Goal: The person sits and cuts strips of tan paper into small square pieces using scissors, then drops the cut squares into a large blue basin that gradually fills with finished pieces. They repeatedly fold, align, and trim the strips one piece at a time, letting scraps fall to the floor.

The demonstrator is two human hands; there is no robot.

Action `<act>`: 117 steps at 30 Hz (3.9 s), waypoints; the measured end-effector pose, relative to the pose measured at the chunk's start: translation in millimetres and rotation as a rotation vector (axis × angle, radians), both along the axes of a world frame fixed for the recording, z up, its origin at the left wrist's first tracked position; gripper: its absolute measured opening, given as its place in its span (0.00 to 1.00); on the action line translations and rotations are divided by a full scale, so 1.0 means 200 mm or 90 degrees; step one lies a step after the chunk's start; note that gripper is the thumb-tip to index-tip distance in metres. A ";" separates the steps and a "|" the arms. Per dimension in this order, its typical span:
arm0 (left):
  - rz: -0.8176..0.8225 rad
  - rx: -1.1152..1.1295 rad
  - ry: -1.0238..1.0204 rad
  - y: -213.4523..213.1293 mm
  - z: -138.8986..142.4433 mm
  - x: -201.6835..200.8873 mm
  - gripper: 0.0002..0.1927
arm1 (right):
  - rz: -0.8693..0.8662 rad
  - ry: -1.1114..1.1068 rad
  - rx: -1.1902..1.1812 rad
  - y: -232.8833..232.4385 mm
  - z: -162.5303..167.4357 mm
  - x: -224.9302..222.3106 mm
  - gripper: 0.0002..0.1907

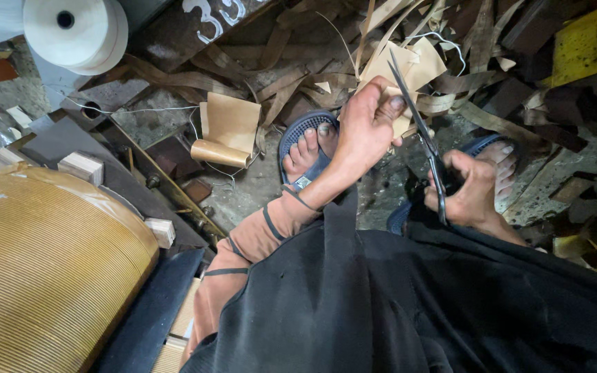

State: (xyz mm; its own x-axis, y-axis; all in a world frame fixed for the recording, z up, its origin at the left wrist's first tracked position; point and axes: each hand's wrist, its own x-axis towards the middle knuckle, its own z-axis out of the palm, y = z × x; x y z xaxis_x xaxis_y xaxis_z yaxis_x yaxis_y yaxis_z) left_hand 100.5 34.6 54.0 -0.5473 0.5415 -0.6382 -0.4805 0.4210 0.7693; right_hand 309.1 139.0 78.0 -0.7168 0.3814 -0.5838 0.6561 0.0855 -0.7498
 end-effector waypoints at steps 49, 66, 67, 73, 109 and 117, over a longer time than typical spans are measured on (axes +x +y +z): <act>0.180 0.446 -0.476 -0.09 0.01 0.00 0.32 | -0.184 0.288 0.024 0.17 0.19 -0.41 0.22; 0.174 0.359 -0.535 -0.11 0.02 0.01 0.29 | -0.065 0.327 -0.050 0.30 0.18 -0.45 0.17; 0.166 0.371 -0.535 -0.11 0.03 0.01 0.29 | -0.067 0.318 -0.060 0.31 0.17 -0.44 0.17; 0.139 0.392 -0.535 -0.12 0.03 0.00 0.26 | -0.085 0.235 -0.084 0.33 0.16 -0.41 0.16; -0.060 0.135 0.131 -0.06 0.11 0.09 0.15 | -0.196 0.233 0.216 0.06 0.09 -0.39 0.14; -0.222 0.066 0.440 -0.08 0.20 -0.02 0.27 | -0.313 0.302 0.031 0.04 0.08 -0.41 0.15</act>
State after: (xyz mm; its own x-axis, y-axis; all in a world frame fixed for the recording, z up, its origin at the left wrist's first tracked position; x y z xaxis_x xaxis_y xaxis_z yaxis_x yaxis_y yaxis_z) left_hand 97.1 17.6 93.2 -0.5896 0.7933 -0.1515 0.2685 0.3695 0.8896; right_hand 228.0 147.0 95.0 -0.6278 0.7455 -0.2236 0.2293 -0.0974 -0.9685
